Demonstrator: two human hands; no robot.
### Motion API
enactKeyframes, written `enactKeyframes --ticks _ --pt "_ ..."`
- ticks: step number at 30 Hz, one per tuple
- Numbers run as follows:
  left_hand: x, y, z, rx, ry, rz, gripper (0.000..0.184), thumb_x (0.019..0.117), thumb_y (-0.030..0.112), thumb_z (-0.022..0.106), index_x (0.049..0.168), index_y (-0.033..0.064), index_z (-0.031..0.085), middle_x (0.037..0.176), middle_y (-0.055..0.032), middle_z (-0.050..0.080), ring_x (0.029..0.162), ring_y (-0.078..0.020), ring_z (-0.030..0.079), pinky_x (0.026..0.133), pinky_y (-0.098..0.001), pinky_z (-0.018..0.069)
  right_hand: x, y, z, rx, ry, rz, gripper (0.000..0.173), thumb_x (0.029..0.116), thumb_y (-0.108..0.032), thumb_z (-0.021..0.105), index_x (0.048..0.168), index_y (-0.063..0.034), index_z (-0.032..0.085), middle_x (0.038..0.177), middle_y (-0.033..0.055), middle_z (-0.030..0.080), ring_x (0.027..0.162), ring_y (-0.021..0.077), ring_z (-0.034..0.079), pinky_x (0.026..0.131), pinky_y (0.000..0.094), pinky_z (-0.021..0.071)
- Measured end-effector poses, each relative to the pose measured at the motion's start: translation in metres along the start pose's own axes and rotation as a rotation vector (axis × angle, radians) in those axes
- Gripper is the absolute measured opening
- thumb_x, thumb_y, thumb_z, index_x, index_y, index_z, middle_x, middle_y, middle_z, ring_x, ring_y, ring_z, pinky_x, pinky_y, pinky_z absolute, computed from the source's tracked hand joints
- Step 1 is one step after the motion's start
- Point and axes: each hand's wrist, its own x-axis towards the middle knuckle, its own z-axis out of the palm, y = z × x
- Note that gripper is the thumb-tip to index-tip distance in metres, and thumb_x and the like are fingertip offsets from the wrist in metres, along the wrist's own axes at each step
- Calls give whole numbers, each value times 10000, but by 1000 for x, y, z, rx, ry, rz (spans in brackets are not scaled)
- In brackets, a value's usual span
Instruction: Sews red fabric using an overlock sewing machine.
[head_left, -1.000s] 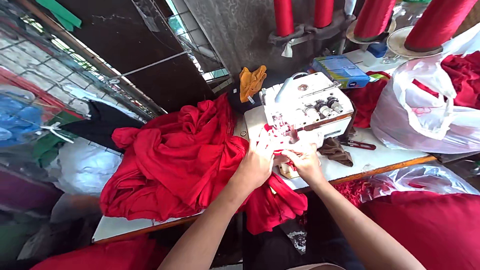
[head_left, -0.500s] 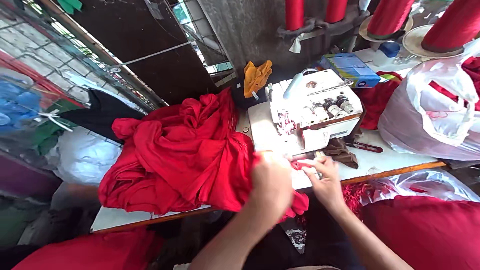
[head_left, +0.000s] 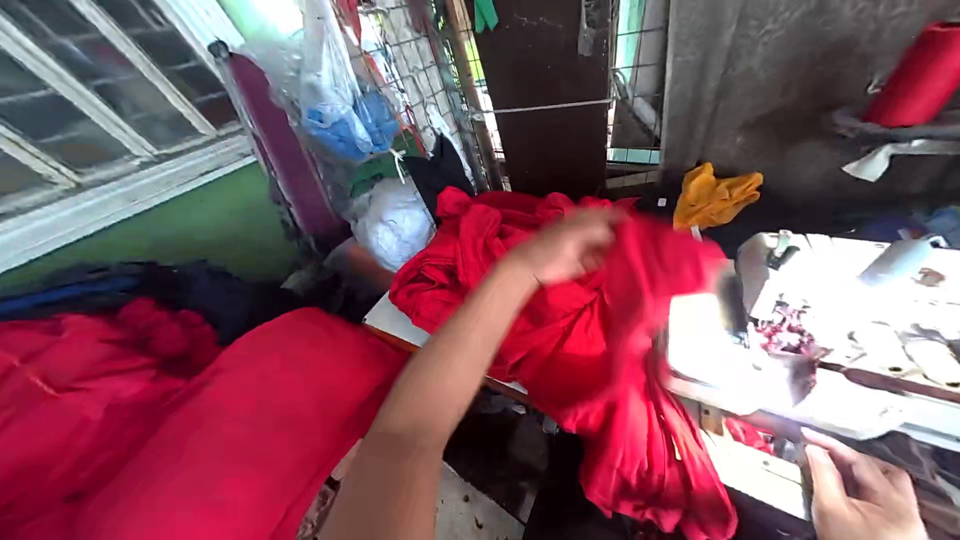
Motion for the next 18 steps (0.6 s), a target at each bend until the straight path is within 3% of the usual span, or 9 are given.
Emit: enactKeyframes --ticks 1,2,5,7,8,10,13,16,18 --pt "-2 16 -38 12 258 1 346 965 92 465 1296 71 562 1136 -27 673 993 -104 653 829 -309 563 1 -2 3 -18 -13 3 235 957 -111 589 1021 60 738 1040 218 612 944 130 590 837 199 493" --pt "-7 33 -74 55 505 -35 363 987 112 449 1347 95 491 1200 -54 635 1062 -151 645 893 -361 560 1 -3 5 -35 -22 -6 241 956 -116 585 1012 59 741 1025 219 622 951 145 592 852 215 488" --pt "-51 50 -151 280 1137 -403 627 1033 270 529 1601 186 278 1588 -168 374 1412 -339 446 1071 -563 458 -1 -6 6 -63 -7 -27 225 945 -110 606 976 62 748 986 205 642 945 127 601 855 196 480" --pt "-94 24 -165 490 1327 -632 746 1003 319 598 1613 92 233 1616 -291 259 1459 -471 317 1095 -671 368 -1 -5 5 -47 18 -47 225 940 -105 611 959 76 745 956 195 648 932 95 593 846 160 466" --pt "-111 8 -160 590 1356 -671 777 990 312 623 1606 54 227 1592 -358 237 1438 -530 309 1082 -693 362 -1 -5 7 -47 32 -56 230 942 -109 610 951 77 743 943 189 648 929 83 590 844 146 460" --pt "-131 -25 -134 777 1339 -663 765 960 270 664 1580 30 285 1535 -423 278 1388 -600 332 1062 -714 350 0 -5 10 -88 44 -93 258 947 -154 607 941 58 753 927 197 668 927 138 610 855 205 478" --pt "-144 -50 -52 1032 1092 -620 703 967 227 665 1568 66 339 1537 -355 320 1394 -565 325 1072 -706 325 3 -7 14 -125 38 -160 269 946 -192 609 944 29 762 938 200 702 940 232 647 887 327 509" --pt "-161 -65 51 1141 762 -287 536 933 220 613 1427 27 532 1478 -267 468 1402 -480 365 1119 -662 284 1 -5 9 -9 51 -133 198 933 -130 648 974 29 760 975 144 695 955 124 641 876 226 518" --pt "-177 -72 112 1084 516 -87 386 965 242 588 1312 80 643 1413 -211 555 1401 -422 413 1145 -628 297 -6 -3 5 138 56 -118 166 919 -49 617 999 25 742 1007 69 677 977 48 632 875 176 534"
